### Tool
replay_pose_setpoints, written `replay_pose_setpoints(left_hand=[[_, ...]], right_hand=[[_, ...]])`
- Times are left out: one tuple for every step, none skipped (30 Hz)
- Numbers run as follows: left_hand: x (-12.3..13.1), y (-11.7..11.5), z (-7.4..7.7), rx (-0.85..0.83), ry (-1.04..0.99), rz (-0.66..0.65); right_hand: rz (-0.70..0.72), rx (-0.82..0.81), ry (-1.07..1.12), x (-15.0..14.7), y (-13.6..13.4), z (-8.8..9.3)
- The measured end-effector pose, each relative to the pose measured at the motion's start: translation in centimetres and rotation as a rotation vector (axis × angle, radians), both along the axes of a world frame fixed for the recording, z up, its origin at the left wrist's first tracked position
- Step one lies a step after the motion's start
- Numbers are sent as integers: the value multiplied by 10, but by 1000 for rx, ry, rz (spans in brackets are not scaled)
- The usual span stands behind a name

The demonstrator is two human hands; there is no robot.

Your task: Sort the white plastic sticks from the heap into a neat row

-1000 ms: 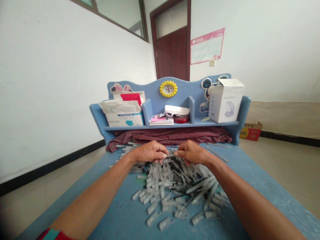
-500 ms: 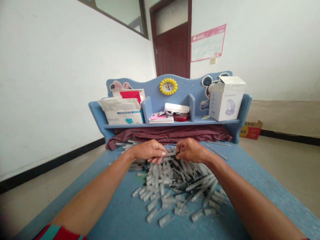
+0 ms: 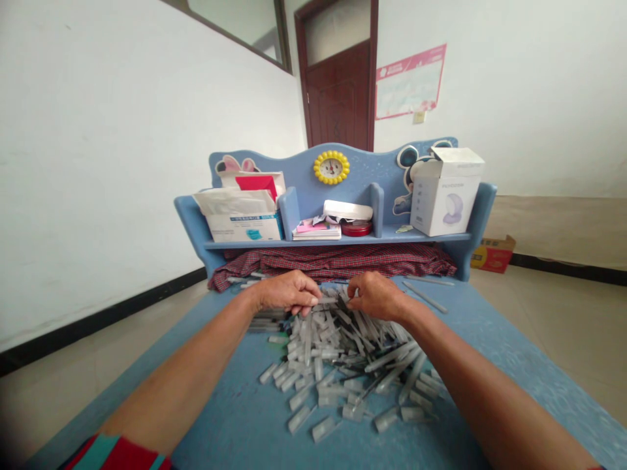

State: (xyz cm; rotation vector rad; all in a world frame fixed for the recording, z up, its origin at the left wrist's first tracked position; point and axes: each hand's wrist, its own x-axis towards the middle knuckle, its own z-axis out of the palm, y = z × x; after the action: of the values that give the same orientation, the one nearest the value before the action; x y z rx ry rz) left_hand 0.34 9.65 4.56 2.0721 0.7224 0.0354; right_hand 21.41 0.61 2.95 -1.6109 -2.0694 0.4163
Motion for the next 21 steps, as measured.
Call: replay_pose_setpoints(left_hand=[[0,0,0,0,2,2],[0,0,0,1,4,3],[1,-1,0,2,6,3],[1,-2,0,2,7,2],[1,-3,0,3,8,1],[2,-4,1,5,9,0],[3,-5,1,6,8,-3],[3,-7,2,7,8,-5],[5,-8,3,8,7,-9],[6,-11,5,10,5,-11],[7,-13,6,15,0,-9],[9,-16,7,21,-7,-6],[10,-18,9,28,-16,-2],[11,-20,10,35,-26,0],[12,-21,11,40,-36,0],[12,-22,11,39,-46,-3],[11,-22,12,31,-52,-9],[10,-20,11,20,-55,-13],[9,-18,11,7,-59,-13],[7,-16,11,-4,-68,-8],[5,-13,10,-11,-81,1]], right_hand=[[-7,16,-10,0,1,0],[-14,32,-18,1,1,-1],[-20,46,-23,1,1,-1],[-24,58,-27,1,1,0],[-27,68,-29,1,0,1],[-25,75,-29,1,-1,1],[-16,79,-24,1,-2,3],[-3,80,-16,0,-3,4],[16,78,-6,-1,-5,5],[40,70,2,-2,-6,5],[68,57,7,-3,-6,6],[98,38,11,-4,-7,6],[123,18,16,-5,-7,6],[147,-1,26,-5,-7,5],[169,-19,42,-5,-7,5],[187,-32,63,-4,-7,5],[198,-41,87,-3,-7,5],[198,-47,112,-1,-7,5],[188,-53,134,1,-6,5],[168,-62,156,2,-6,5],[142,-76,177,4,-5,5]])
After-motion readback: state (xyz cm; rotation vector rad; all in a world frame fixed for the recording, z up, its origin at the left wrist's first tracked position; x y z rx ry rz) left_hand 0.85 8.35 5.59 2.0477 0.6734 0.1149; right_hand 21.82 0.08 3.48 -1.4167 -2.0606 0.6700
